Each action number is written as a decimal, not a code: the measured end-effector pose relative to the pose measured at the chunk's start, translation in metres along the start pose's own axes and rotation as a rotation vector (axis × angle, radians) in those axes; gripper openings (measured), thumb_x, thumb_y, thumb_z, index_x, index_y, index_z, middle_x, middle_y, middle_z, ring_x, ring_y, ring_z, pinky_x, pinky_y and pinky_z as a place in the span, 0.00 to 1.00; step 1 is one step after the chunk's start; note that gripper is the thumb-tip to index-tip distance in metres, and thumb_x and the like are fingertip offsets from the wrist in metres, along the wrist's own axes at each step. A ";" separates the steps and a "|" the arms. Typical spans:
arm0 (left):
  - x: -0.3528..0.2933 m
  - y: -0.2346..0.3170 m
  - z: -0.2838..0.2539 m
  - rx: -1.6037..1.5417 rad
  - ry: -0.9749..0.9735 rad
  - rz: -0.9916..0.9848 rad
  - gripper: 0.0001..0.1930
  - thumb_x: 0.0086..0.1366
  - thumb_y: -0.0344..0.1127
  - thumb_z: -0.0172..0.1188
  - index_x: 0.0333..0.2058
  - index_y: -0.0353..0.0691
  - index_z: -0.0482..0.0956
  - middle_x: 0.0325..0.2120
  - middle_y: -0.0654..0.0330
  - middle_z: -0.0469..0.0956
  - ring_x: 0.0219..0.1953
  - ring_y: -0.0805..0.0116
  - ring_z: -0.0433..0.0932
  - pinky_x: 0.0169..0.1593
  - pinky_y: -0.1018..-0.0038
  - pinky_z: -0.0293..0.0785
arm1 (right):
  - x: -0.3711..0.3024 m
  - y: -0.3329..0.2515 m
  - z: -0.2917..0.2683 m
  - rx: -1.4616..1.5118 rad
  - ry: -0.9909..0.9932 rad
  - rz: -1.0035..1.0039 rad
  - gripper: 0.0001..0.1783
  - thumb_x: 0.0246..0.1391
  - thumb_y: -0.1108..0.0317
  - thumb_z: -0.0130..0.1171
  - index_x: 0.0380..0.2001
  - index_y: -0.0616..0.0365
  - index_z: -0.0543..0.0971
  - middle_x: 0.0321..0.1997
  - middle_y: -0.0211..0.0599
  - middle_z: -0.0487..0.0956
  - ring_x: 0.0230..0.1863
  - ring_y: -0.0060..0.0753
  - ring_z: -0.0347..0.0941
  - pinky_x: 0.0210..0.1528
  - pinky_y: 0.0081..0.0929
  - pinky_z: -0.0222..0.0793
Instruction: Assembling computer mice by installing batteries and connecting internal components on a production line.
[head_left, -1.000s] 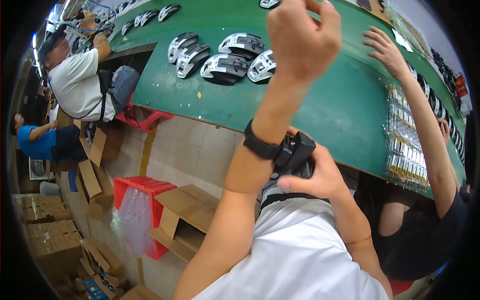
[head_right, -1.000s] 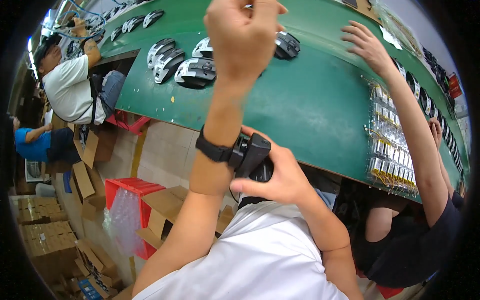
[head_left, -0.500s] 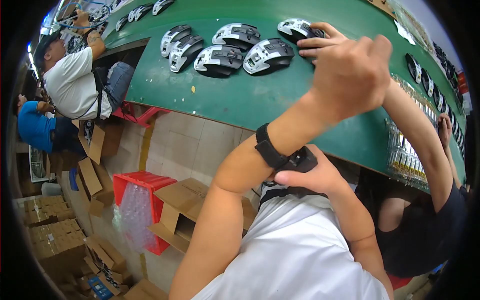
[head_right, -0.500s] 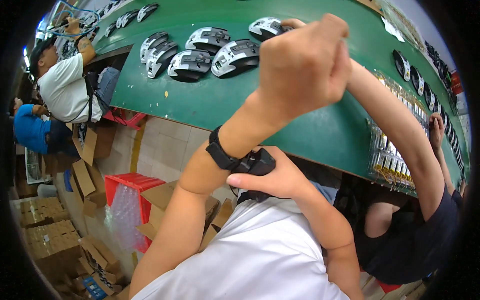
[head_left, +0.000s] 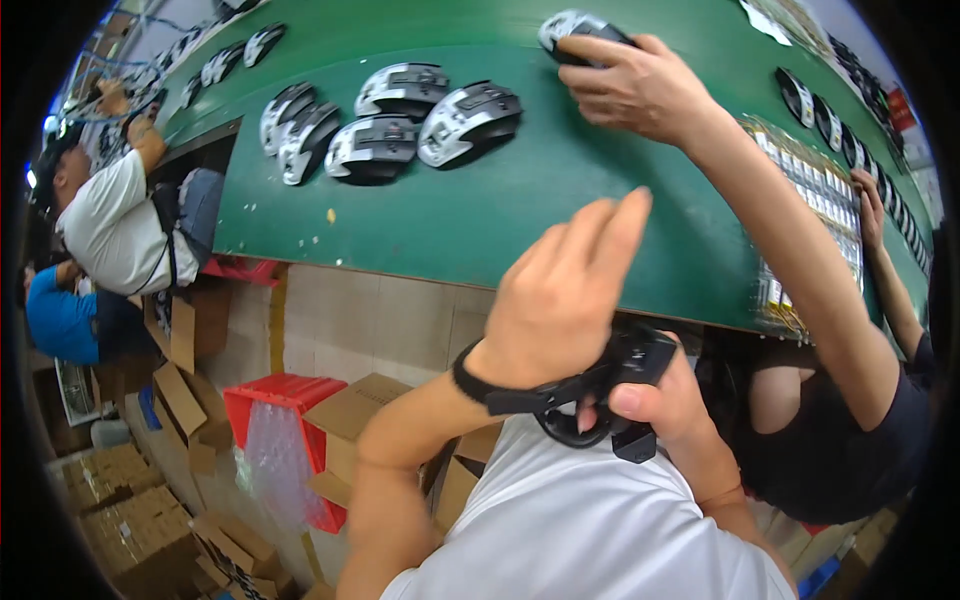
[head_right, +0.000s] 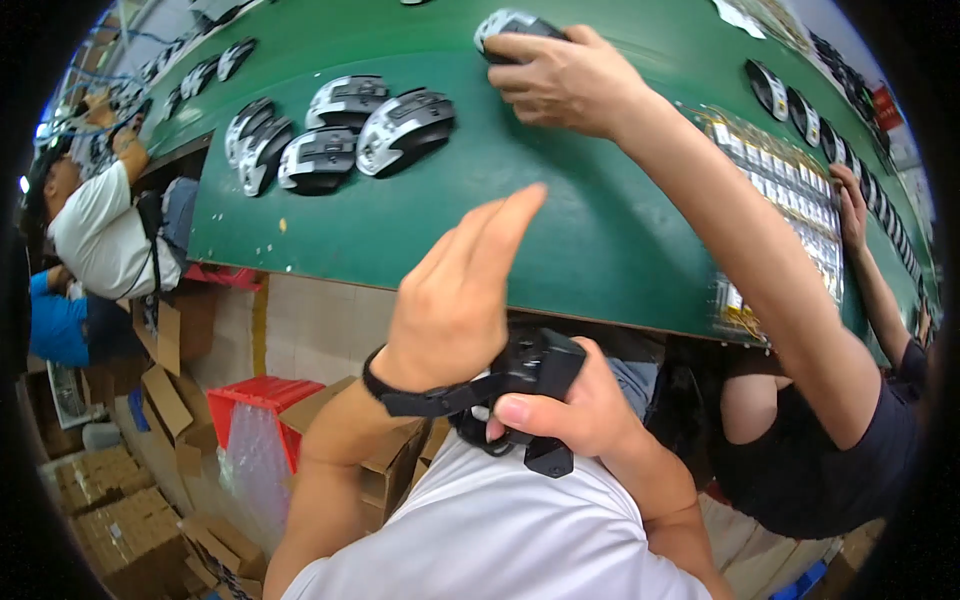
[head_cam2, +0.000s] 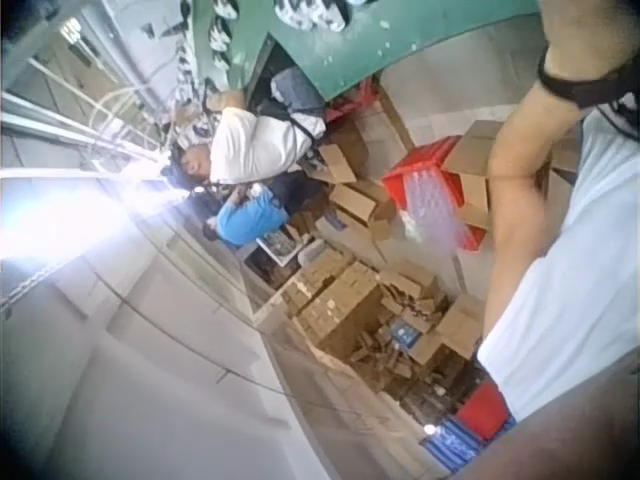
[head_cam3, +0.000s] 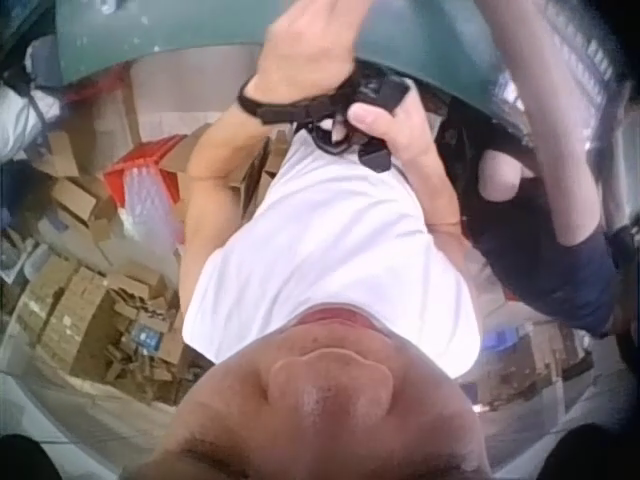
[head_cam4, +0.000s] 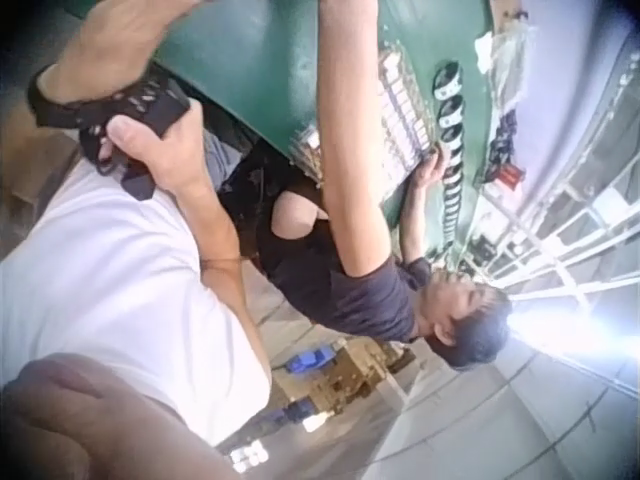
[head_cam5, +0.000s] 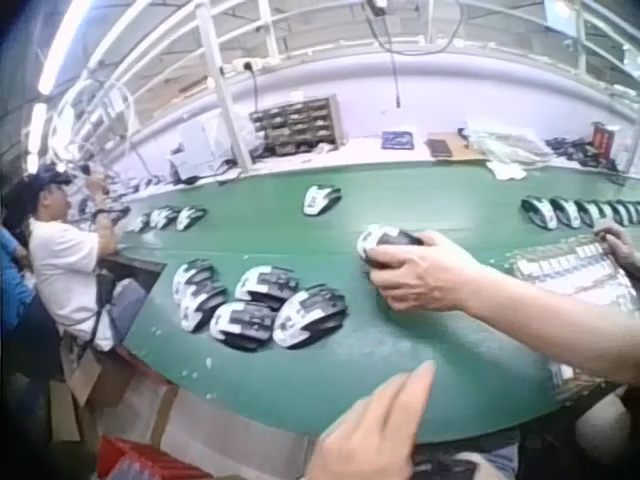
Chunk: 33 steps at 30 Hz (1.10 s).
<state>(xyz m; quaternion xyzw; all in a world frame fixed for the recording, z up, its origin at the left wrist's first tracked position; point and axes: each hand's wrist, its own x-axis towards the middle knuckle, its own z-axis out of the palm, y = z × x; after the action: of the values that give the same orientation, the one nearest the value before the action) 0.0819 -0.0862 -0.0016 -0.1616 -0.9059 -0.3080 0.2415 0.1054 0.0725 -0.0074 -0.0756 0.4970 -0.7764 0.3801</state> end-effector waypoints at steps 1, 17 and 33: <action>-0.010 0.001 -0.010 0.086 -0.185 -0.006 0.32 0.51 0.27 0.54 0.58 0.32 0.65 0.45 0.49 0.73 0.38 0.55 0.76 0.41 0.68 0.75 | -0.006 -0.002 0.000 0.018 -0.023 0.027 0.17 0.49 0.63 0.62 0.35 0.68 0.76 0.25 0.37 0.80 0.28 0.24 0.77 0.33 0.22 0.72; -0.088 0.000 -0.011 -1.310 -0.225 -0.788 0.52 0.49 0.44 0.71 0.66 0.36 0.48 0.55 0.51 0.64 0.57 0.62 0.65 0.60 0.70 0.62 | 0.002 0.001 -0.001 -1.124 0.038 -0.140 0.32 0.44 0.41 0.61 0.26 0.69 0.77 0.18 0.56 0.76 0.21 0.57 0.76 0.25 0.45 0.73; -0.126 0.010 -0.014 -0.547 0.116 -0.454 0.33 0.69 0.51 0.48 0.61 0.28 0.58 0.54 0.43 0.67 0.54 0.54 0.71 0.56 0.60 0.68 | 0.001 0.047 0.008 -0.545 0.064 -0.254 0.25 0.51 0.50 0.62 0.33 0.66 0.74 0.22 0.48 0.78 0.26 0.51 0.76 0.30 0.37 0.72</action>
<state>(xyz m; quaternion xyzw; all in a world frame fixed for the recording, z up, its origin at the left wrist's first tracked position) 0.1959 -0.1056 -0.0551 0.0027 -0.7875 -0.5936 0.1657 0.1331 0.0562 -0.0426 -0.2116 0.6853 -0.6578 0.2299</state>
